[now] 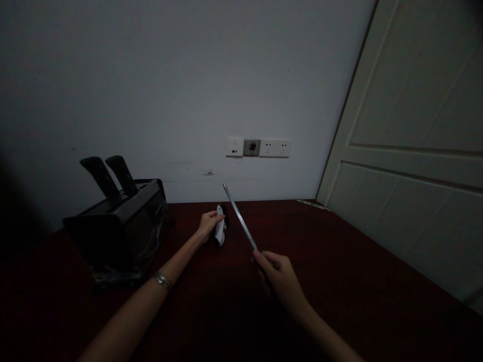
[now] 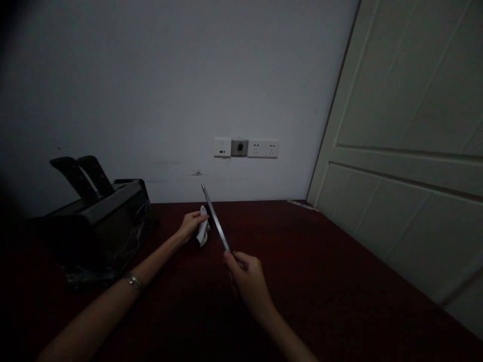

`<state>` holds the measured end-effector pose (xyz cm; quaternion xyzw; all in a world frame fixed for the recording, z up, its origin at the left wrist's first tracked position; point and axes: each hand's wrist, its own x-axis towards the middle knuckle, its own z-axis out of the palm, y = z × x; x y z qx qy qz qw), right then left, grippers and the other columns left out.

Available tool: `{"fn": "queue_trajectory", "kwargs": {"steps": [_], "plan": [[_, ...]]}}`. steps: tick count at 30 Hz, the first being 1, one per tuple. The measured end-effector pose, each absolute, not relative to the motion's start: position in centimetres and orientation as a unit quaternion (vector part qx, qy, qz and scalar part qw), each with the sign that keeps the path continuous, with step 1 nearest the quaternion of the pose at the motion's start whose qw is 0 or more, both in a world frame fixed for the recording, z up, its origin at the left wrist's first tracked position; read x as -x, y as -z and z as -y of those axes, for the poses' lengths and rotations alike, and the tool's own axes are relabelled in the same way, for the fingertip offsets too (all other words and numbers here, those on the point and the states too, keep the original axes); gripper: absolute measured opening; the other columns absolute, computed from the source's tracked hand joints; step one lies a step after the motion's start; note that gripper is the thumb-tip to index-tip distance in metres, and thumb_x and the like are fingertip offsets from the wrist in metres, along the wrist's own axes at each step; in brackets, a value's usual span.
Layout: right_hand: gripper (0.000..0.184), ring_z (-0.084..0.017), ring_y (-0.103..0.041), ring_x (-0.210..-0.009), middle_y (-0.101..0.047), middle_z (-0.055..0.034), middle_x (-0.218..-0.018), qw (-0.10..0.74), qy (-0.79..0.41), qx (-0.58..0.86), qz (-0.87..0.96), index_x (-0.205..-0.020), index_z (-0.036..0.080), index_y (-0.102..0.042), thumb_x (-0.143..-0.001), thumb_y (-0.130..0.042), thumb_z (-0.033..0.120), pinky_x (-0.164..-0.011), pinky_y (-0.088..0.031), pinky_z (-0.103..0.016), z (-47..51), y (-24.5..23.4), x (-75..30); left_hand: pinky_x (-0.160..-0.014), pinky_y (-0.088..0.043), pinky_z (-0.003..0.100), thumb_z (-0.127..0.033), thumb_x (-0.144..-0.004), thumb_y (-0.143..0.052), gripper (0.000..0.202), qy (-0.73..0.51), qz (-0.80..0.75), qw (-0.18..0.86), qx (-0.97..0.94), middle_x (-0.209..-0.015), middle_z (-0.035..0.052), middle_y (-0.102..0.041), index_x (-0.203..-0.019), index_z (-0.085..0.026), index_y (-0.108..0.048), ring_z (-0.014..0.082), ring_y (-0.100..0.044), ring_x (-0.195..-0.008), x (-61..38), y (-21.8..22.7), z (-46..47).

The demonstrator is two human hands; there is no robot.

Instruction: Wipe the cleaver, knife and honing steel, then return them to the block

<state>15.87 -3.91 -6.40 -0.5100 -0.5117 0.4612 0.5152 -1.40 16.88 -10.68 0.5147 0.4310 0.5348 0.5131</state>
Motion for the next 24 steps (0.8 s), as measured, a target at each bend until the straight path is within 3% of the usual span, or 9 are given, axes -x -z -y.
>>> {"fn": "queue_trajectory", "kwargs": {"steps": [7, 13, 17, 24], "plan": [[0.041, -0.006, -0.033, -0.033, -0.036, 0.0074, -0.041, 0.505, -0.441, 0.537, 0.512, -0.062, 0.016, -0.052, -0.073, -0.051, 0.055, -0.032, -0.022, -0.018, 3.8, 6.5, -15.9, -0.041, -0.043, 0.024, -0.029, -0.056, -0.072, 0.029, -0.523, -0.416, 0.543, -0.508, -0.057, 0.0038, -0.062, -0.076, -0.01, -0.061, 0.0149, -0.057, -0.043, 1.3, 11.7, -16.7], [0.034, -0.006, -0.037, -0.043, -0.04, 0.0063, -0.049, 0.534, -0.395, 0.532, 0.524, -0.06, 0.017, -0.047, -0.067, -0.063, 0.046, -0.039, -0.026, -0.019, 3.4, 6.9, -16.5, -0.042, -0.042, 0.022, -0.028, -0.056, -0.072, 0.03, -0.52, -0.42, 0.545, -0.506, -0.057, 0.0041, -0.063, -0.077, -0.01, -0.062, 0.0139, -0.057, -0.044, 1.4, 11.6, -16.6], [0.034, -0.006, -0.036, -0.038, -0.044, 0.009, -0.048, 0.559, -0.404, 0.527, 0.496, -0.077, 0.02, -0.042, -0.066, -0.065, 0.042, -0.037, -0.025, -0.018, 3.0, 7.4, -16.8, -0.043, -0.044, 0.023, -0.027, -0.055, -0.073, 0.031, -0.518, -0.424, 0.546, -0.504, -0.058, 0.0047, -0.063, -0.078, -0.01, -0.062, 0.0145, -0.057, -0.044, 1.4, 11.5, -16.5], [0.038, -0.006, -0.038, -0.03, -0.048, 0.0096, -0.042, 0.55, -0.449, 0.52, 0.475, -0.071, 0.021, -0.038, -0.062, -0.068, 0.043, -0.029, -0.026, -0.017, 3.4, 7.0, -16.1, -0.044, -0.044, 0.024, -0.03, -0.053, -0.074, 0.033, -0.52, -0.431, 0.545, -0.497, -0.059, 0.0049, -0.063, -0.076, -0.01, -0.061, 0.0154, -0.058, -0.046, 1.7, 11.7, -16.6]]}}
